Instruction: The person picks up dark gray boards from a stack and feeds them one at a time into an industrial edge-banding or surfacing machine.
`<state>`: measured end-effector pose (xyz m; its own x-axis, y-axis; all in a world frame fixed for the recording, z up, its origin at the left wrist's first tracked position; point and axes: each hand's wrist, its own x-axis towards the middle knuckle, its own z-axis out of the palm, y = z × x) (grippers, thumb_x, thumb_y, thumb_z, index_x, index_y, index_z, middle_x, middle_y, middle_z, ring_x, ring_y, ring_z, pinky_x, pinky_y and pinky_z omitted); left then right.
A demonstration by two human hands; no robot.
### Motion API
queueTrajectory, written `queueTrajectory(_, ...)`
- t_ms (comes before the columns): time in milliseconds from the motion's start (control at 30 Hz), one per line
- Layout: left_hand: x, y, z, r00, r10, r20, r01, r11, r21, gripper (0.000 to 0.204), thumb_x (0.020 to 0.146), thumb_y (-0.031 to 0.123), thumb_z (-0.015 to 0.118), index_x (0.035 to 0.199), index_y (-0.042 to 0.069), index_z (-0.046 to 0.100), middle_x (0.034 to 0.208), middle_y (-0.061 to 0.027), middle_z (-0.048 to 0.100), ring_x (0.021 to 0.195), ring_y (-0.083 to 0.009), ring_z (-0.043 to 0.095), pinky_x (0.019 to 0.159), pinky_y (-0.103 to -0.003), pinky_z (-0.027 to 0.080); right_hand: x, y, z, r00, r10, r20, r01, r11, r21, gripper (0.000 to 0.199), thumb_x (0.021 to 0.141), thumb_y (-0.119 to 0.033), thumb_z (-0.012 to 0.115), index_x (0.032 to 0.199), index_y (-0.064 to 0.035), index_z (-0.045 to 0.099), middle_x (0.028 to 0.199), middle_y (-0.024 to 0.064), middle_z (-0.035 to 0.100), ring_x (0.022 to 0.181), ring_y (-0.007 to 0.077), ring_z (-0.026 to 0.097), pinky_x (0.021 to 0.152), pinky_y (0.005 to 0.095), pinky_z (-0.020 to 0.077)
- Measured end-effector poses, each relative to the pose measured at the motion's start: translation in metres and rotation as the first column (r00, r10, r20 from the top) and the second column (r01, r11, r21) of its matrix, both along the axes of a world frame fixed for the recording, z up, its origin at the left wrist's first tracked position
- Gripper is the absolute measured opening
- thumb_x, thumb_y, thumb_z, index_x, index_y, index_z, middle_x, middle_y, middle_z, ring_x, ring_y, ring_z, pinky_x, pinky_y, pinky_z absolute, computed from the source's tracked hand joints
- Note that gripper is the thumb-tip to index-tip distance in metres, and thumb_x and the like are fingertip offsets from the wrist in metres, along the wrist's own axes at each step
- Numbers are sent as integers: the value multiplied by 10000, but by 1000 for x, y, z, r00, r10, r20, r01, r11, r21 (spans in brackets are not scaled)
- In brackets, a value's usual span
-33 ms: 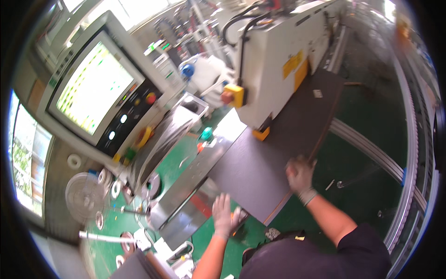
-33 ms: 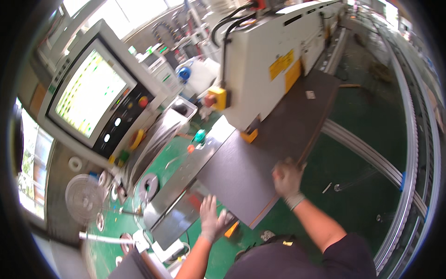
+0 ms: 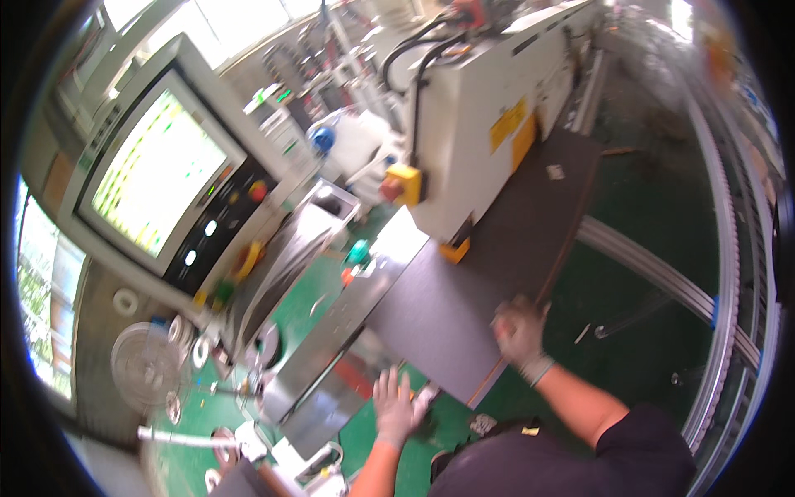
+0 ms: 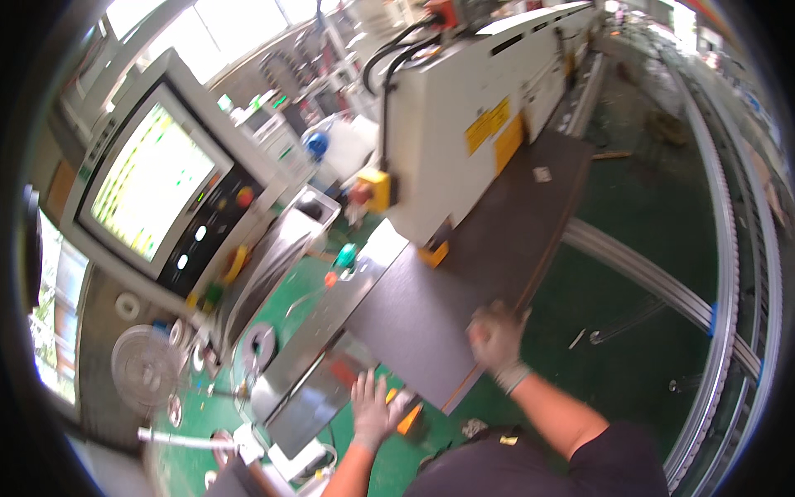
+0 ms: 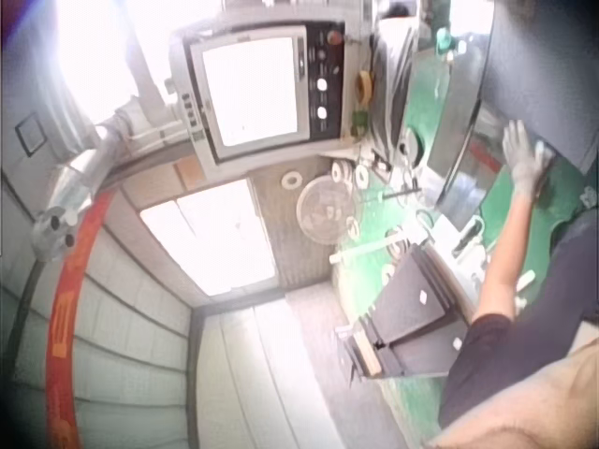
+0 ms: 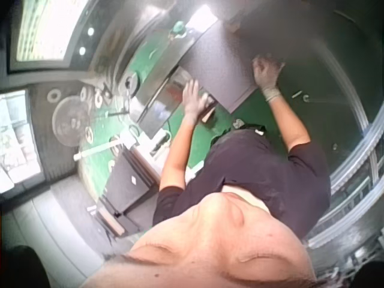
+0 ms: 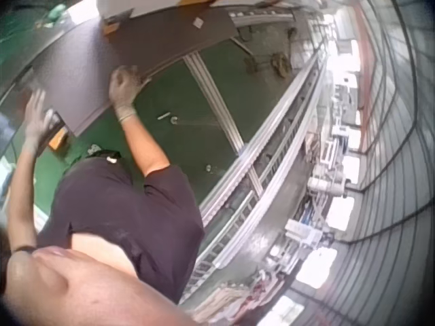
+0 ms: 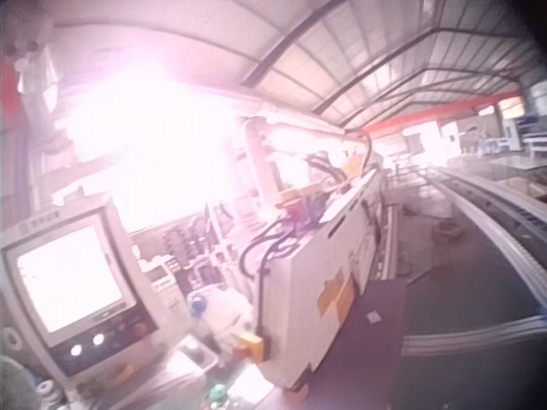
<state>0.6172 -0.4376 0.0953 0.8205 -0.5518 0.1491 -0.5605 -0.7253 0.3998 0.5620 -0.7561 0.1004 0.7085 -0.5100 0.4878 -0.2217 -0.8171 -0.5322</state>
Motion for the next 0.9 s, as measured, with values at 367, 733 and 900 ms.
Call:
queueTrajectory(367, -40, 53, -27, 956, 161, -245, -79, 947, 312, 492, 787, 528, 738, 1147, 197, 683, 977, -121, 698, 863, -363, 668, 709, -484, 531, 9, -32, -11, 992, -76, -100, 81, 996, 42, 31, 773, -249, 699, 759, -229, 718, 1126, -71, 741, 1247, 258, 601, 1073, 796, 165)
queueTrajectory(733, -48, 47, -12, 954, 185, -234, -126, 961, 248, 501, 792, 567, 731, 1146, 212, 709, 1015, -104, 722, 899, -361, 686, 733, -477, 546, 38, -128, -1, 958, -243, -153, 244, 970, -10, 207, 843, -264, 685, 1023, -168, 717, 1286, 25, 663, 1326, 271, 525, 1128, 698, 238)
queueTrajectory(900, -35, 40, -9, 965, 193, -179, -131, 943, 307, 650, 780, 620, 709, 1161, 94, 704, 1025, -155, 715, 956, -343, 681, 830, -473, 529, 53, -50, -14, 993, 13, -116, -31, 987, -156, 357, 837, -338, 693, 1126, -129, 693, 1354, 72, 590, 1323, 312, 494, 1138, 576, 311)
